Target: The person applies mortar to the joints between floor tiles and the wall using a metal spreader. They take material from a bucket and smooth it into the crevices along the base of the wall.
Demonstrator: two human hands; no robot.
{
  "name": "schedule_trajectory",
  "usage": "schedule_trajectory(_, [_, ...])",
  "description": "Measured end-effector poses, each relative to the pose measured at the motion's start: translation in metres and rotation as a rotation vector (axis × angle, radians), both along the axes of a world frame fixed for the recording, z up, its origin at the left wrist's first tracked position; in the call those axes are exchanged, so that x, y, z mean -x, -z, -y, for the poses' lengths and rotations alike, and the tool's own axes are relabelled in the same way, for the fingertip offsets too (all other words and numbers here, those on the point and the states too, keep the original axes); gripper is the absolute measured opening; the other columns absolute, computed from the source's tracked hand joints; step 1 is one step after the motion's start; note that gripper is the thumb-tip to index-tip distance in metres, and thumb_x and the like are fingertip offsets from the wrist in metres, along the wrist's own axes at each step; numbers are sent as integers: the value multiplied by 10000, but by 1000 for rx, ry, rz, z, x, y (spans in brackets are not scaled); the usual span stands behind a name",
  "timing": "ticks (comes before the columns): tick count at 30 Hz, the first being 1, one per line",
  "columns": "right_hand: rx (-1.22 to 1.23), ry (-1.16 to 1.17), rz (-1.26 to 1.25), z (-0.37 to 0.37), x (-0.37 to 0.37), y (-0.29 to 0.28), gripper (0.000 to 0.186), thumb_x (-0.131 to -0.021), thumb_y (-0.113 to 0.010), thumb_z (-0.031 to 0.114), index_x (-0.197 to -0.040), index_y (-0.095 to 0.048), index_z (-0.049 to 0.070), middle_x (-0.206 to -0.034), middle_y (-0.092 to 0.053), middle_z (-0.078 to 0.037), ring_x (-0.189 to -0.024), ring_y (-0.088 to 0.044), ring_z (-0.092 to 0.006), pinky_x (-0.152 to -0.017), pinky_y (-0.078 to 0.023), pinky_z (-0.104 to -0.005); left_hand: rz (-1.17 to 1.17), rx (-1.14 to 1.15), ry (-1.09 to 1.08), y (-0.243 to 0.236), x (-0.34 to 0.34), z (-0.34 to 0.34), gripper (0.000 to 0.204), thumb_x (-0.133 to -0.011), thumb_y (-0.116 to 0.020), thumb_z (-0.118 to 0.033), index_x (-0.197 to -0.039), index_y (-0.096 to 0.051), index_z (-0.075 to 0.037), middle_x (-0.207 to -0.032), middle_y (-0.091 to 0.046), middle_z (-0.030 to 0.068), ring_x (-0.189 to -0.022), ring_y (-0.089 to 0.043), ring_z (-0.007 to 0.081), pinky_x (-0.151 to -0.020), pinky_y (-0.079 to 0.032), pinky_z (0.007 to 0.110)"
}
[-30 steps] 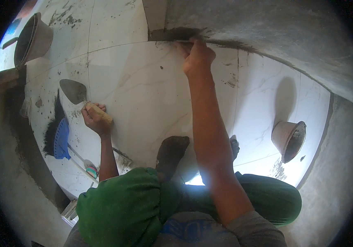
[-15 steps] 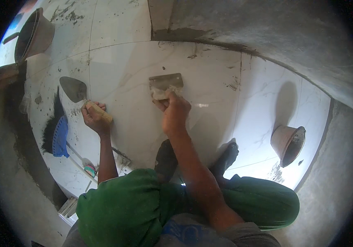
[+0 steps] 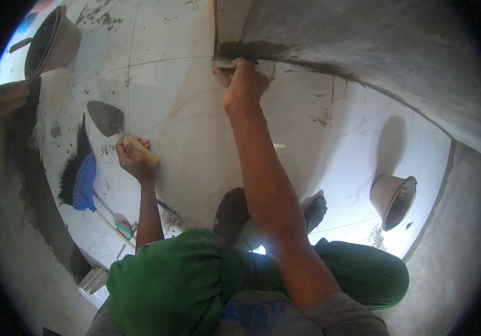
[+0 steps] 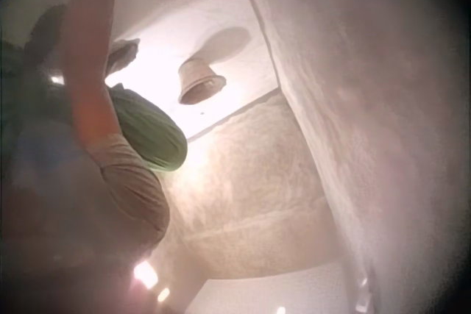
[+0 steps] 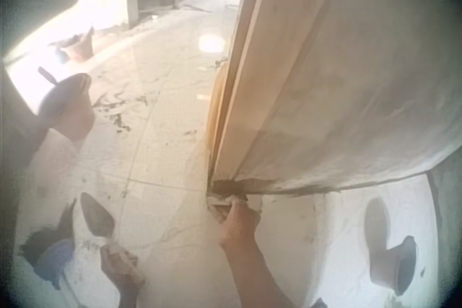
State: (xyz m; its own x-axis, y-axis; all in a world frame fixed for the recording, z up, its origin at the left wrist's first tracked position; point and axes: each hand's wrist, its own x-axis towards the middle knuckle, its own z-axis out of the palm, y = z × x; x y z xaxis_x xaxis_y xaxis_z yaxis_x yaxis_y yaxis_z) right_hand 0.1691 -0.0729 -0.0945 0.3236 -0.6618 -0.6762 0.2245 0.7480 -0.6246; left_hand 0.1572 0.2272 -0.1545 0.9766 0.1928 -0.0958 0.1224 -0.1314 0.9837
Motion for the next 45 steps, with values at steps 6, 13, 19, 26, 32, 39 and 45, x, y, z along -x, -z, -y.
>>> schedule_trajectory(6, [-62,-25,53,26,-17,-21,336,-979,-539,-28,-1258,-426,-177,-1274,-584,-322,-1065,-701,-481,-931,-681,-517,7,-1,9,-3,0,1,276,-1126,-477,-257,-1085,-561,3,-950,-653,110,-740,-681,171,-688,-583,304])
schedule_trajectory(13, [133,-134,183,4,25,-94,340,-990,-580,46,-1242,-521,-173,-1242,-614,-259,-1049,-707,-383,-930,-686,-453,10,-12,4,0,-2,-7,288,-1127,-477,-263,-1104,-558,12,-944,-657,113,-740,-681,172,-685,-581,299])
schedule_trajectory(19, [-5,-154,45,-16,93,-27,381,-983,-557,31,-1334,-507,-110,-1220,-644,-204,-1123,-701,-336,-976,-645,-481,12,9,6,5,-1,-4,288,-1133,-478,-273,-1104,-559,2,-941,-656,111,-726,-673,174,-664,-574,296])
schedule_trajectory(26, [-17,-54,61,14,68,11,289,-985,-535,12,-1253,-533,-96,-1269,-653,-226,-1124,-707,-394,-1016,-633,-503,10,1,-3,3,0,1,301,-1130,-480,-290,-1110,-562,-1,-931,-648,107,-733,-676,175,-667,-571,297])
schedule_trajectory(32, [-26,-9,18,39,31,-10,305,-972,-553,-2,-1240,-493,-134,-1255,-631,-274,-1125,-697,-446,-993,-659,-502,52,-24,-3,5,0,2,304,-1108,-482,-255,-1078,-597,24,-913,-673,110,-700,-704,190,-659,-593,318])
schedule_trajectory(39, [97,-231,292,43,75,-99,277,-994,-565,43,-1211,-537,-127,-1191,-690,-257,-1057,-736,-387,-967,-661,-490,64,-51,-9,8,-1,-6,294,-1093,-486,-245,-1089,-603,25,-877,-675,100,-693,-704,180,-644,-590,314])
schedule_trajectory(45, [137,-534,250,2,130,-74,241,-979,-662,82,-1163,-667,-72,-1177,-732,-181,-1100,-738,-299,-974,-634,-458,-203,115,111,-15,-6,-19,290,-1102,-488,-252,-1120,-619,6,-896,-685,104,-661,-669,162,-627,-574,302])
